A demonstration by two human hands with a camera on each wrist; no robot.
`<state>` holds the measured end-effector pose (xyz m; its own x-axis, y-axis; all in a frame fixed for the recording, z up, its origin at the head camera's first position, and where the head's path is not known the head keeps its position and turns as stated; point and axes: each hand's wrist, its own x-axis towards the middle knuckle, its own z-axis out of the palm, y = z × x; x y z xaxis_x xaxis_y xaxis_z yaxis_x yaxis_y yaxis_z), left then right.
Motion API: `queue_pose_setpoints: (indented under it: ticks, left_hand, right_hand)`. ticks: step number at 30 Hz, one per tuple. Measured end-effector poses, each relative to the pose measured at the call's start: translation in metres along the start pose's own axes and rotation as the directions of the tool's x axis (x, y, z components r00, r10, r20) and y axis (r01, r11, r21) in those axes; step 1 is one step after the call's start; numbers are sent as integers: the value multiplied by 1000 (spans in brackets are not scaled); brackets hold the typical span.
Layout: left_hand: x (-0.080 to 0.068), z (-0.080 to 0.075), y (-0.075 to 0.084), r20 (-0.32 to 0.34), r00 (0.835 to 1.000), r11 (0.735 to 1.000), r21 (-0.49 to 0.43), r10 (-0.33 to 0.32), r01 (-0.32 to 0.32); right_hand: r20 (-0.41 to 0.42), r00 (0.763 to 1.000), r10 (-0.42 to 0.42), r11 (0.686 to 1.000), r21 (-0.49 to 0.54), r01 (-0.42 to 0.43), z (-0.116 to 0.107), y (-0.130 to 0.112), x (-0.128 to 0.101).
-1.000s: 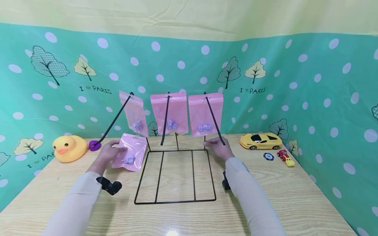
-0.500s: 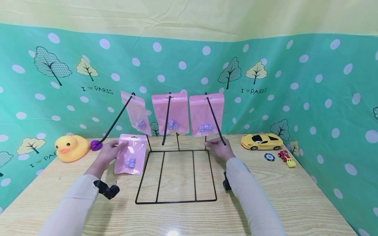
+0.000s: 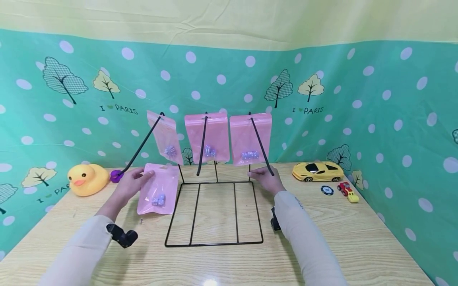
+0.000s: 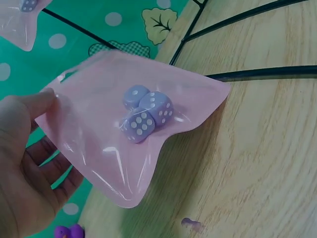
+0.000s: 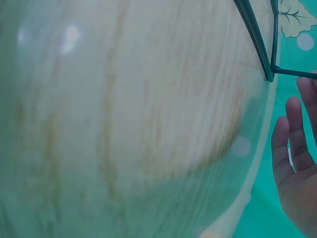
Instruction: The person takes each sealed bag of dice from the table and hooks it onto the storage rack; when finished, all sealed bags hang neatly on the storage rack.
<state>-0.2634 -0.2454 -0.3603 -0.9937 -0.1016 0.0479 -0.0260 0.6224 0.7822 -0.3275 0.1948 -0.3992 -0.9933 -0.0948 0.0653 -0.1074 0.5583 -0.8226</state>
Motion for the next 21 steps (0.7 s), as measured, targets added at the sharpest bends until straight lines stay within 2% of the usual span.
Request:
queue_pose_setpoints:
  ticks: [5,14,21]
  left_hand:
    - [-4,-2,0,-18,998,998,-5,56,-56]
    - [-13,-8,2,-32,996,997,3,78,-78]
    - [-27,-17,7,-41,987,988,-8,153,-154]
  right_hand:
    - [2,1000,-2,1000,1,2,-1,0,0]
    - [4,1000,-8,1000,6,8,-1,2,-1]
    - [3,1000,-2,1000,4,2,0,2,0]
